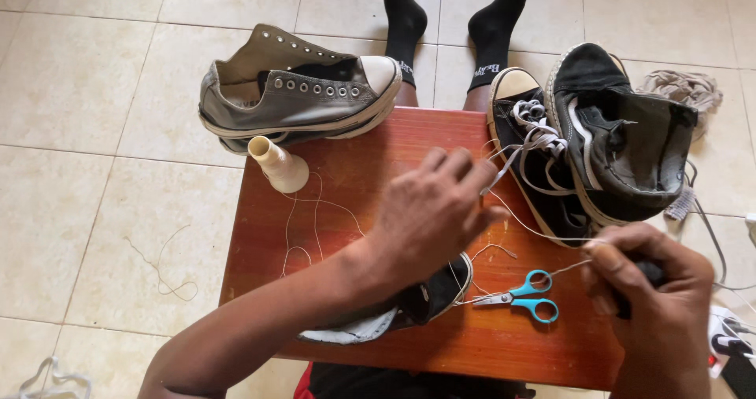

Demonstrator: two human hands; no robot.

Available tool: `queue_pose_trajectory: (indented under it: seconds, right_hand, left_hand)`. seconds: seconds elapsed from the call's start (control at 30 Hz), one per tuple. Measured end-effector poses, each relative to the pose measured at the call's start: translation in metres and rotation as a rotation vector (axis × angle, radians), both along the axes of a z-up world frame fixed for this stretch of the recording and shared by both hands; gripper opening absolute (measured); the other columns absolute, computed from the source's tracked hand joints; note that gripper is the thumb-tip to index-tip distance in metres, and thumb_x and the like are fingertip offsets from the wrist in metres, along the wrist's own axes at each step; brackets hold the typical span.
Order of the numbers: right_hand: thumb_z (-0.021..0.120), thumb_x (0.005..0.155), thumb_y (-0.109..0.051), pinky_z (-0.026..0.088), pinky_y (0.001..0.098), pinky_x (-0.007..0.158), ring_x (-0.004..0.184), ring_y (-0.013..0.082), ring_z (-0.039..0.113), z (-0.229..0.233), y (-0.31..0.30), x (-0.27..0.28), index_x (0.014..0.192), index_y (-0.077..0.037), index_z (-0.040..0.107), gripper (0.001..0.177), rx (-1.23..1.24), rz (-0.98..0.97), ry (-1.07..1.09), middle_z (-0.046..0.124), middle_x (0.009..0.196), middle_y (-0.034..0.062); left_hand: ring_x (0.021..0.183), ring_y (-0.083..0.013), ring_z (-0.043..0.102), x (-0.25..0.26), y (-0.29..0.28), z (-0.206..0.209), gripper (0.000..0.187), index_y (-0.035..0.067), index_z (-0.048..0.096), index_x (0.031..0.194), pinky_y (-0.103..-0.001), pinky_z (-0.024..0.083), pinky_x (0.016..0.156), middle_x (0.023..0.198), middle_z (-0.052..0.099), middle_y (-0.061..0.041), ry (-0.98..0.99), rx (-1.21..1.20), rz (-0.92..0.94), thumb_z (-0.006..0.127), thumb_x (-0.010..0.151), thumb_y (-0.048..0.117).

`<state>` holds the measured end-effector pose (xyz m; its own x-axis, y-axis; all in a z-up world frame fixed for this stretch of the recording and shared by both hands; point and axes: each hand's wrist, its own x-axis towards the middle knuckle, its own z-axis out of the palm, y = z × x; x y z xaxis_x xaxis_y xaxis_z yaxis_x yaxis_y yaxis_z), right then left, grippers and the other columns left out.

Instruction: The person sews the sole of a black shoe by hand using a needle and thread, pulling the thread through the material and securing it.

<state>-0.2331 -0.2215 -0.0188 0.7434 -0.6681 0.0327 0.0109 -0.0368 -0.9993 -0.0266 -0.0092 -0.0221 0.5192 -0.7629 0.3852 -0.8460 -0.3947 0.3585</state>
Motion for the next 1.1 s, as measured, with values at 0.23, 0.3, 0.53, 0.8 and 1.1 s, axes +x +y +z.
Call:
queue_pose_trajectory:
  seconds: [0.23,0.3,0.53,0.8,1.1]
  right_hand:
    - [0.079,0.111,-0.010,0.035,0.0282,0.053,0.052,0.0140,0.047,0.024,0.026,0.016,0.106,0.001,0.074,0.013,-0.079,0.162,0.111,0.059,0.073,0.0103]
    - [0.080,0.110,-0.010,0.035,0.0273,0.054,0.053,0.0134,0.048,0.017,0.018,0.014,0.108,0.001,0.075,0.012,-0.067,0.148,0.104,0.060,0.076,0.0089]
    - [0.058,0.128,-0.022,0.031,0.0224,0.052,0.057,0.0044,0.036,-0.014,-0.053,-0.027,0.131,-0.020,0.072,0.015,0.186,0.261,-0.277,0.038,0.073,-0.0089]
    - [0.070,0.113,0.034,0.054,0.0385,0.085,0.103,0.0313,0.055,-0.020,-0.034,-0.035,0.153,0.017,0.066,0.043,-0.795,-0.055,0.135,0.053,0.157,0.0337]
    - [0.093,0.107,-0.012,0.064,0.0374,0.099,0.100,0.0208,0.083,-0.024,0.053,-0.002,0.134,-0.002,0.088,0.029,-0.761,0.067,0.359,0.091,0.134,0.0139]
  left_hand:
    - [0.112,-0.0322,0.088,-0.029,-0.011,0.022,0.053,0.036,0.082,0.140,-0.059,0.064,0.081,0.116,0.094,0.007,0.585,0.316,-0.342,0.072,0.099,0.068]
    - [0.099,-0.0343,0.091,-0.025,-0.013,0.020,0.036,0.036,0.093,0.117,-0.057,0.066,0.079,0.105,0.096,0.006,0.605,0.240,-0.301,0.072,0.105,0.063]
    - [0.069,-0.0062,0.084,-0.005,-0.002,0.029,0.016,0.021,0.087,0.103,-0.030,0.061,0.064,0.080,0.089,0.008,0.737,-0.198,-0.118,0.081,0.112,0.033]
    - [0.077,-0.0226,0.086,-0.008,-0.006,0.007,0.017,0.039,0.084,0.131,-0.053,0.070,0.082,0.179,0.071,-0.007,0.392,-0.217,-0.150,0.084,0.114,0.043]
    - [0.095,-0.0256,0.076,-0.027,0.082,0.045,0.019,0.023,0.083,0.130,-0.045,0.059,0.068,0.115,0.086,0.002,-0.029,-0.026,0.153,0.083,0.117,0.036]
